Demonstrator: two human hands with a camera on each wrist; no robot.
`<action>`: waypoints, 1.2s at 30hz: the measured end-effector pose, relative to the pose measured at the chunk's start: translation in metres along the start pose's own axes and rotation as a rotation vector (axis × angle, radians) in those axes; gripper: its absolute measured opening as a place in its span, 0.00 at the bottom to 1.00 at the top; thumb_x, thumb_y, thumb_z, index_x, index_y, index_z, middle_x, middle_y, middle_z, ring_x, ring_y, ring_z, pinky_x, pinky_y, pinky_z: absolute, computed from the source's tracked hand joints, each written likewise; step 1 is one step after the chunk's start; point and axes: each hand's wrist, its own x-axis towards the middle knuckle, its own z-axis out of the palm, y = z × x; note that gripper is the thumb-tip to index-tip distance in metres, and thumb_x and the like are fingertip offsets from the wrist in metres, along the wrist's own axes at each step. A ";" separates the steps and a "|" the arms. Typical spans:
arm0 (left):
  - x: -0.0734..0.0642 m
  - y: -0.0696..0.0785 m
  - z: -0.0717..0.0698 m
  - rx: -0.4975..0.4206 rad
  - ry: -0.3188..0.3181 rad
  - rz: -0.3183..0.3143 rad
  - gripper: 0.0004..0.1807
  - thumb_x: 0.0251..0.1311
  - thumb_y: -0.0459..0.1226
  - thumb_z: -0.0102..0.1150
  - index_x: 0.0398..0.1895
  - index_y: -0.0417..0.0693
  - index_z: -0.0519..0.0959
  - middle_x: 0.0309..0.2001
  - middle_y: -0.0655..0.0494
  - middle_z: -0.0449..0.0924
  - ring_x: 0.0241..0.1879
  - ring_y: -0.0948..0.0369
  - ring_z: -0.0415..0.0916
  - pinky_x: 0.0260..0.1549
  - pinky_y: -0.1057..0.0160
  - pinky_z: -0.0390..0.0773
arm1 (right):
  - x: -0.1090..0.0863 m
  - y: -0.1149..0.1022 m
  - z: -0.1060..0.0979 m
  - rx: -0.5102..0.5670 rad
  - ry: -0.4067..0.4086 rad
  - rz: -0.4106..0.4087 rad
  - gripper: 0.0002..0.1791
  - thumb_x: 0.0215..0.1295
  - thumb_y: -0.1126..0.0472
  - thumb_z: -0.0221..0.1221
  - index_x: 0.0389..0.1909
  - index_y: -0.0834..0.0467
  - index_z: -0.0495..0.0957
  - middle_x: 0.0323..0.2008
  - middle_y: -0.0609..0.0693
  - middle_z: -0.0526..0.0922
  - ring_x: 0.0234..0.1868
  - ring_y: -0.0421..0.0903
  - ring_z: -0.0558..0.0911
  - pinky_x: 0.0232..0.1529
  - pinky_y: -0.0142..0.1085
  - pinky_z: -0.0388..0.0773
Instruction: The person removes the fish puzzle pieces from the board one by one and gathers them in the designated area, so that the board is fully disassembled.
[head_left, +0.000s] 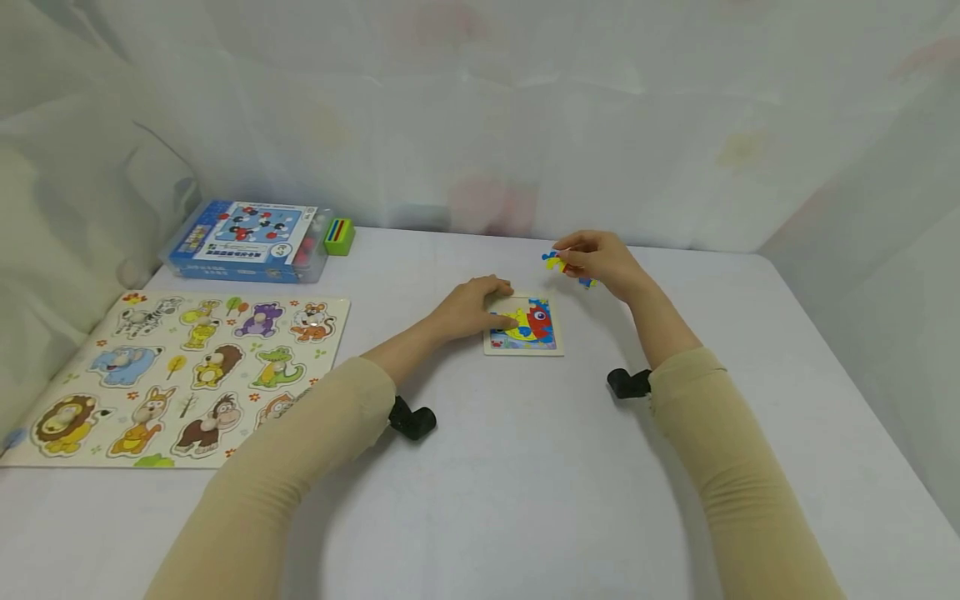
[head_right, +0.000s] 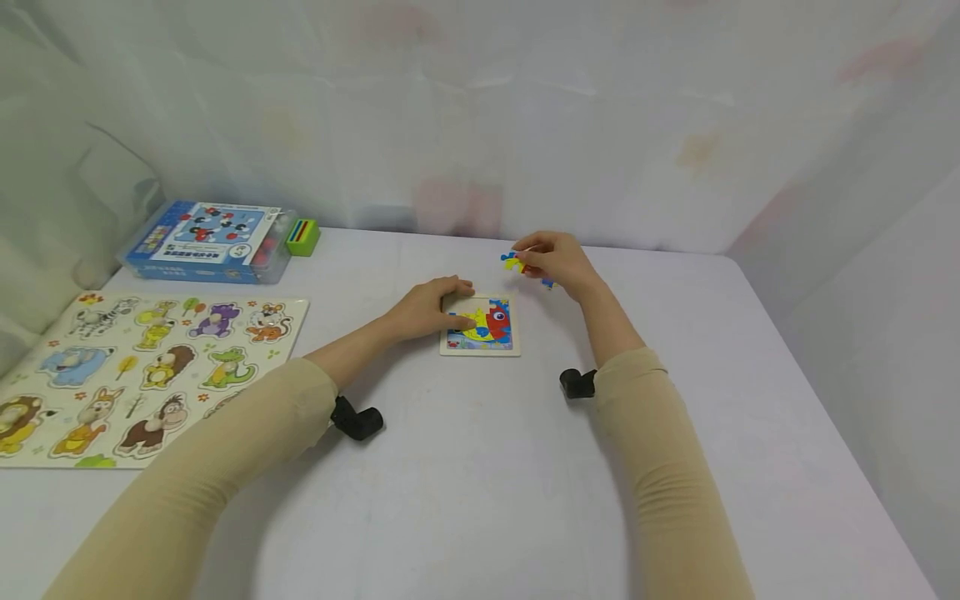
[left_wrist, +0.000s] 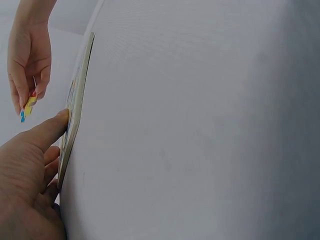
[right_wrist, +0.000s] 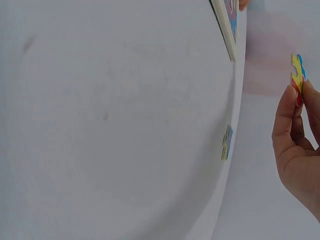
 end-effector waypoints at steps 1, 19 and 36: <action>0.000 0.000 0.000 0.001 0.000 0.000 0.32 0.59 0.51 0.66 0.65 0.51 0.73 0.72 0.56 0.68 0.79 0.54 0.52 0.79 0.50 0.52 | -0.001 0.002 -0.003 0.011 0.009 0.004 0.17 0.72 0.57 0.56 0.57 0.59 0.78 0.45 0.48 0.79 0.38 0.40 0.80 0.43 0.23 0.82; -0.001 0.000 0.000 -0.010 0.000 0.008 0.32 0.58 0.50 0.66 0.65 0.50 0.73 0.73 0.57 0.67 0.79 0.54 0.51 0.79 0.50 0.51 | -0.009 0.037 -0.044 0.185 0.152 0.046 0.19 0.66 0.62 0.62 0.54 0.68 0.76 0.36 0.39 0.82 0.32 0.32 0.82 0.39 0.21 0.83; 0.000 -0.002 0.001 0.000 0.003 0.010 0.32 0.58 0.51 0.66 0.65 0.51 0.73 0.73 0.58 0.67 0.79 0.55 0.51 0.79 0.51 0.52 | -0.013 0.049 -0.053 -0.025 0.173 0.154 0.22 0.70 0.64 0.56 0.64 0.66 0.73 0.66 0.61 0.72 0.35 0.25 0.78 0.37 0.14 0.76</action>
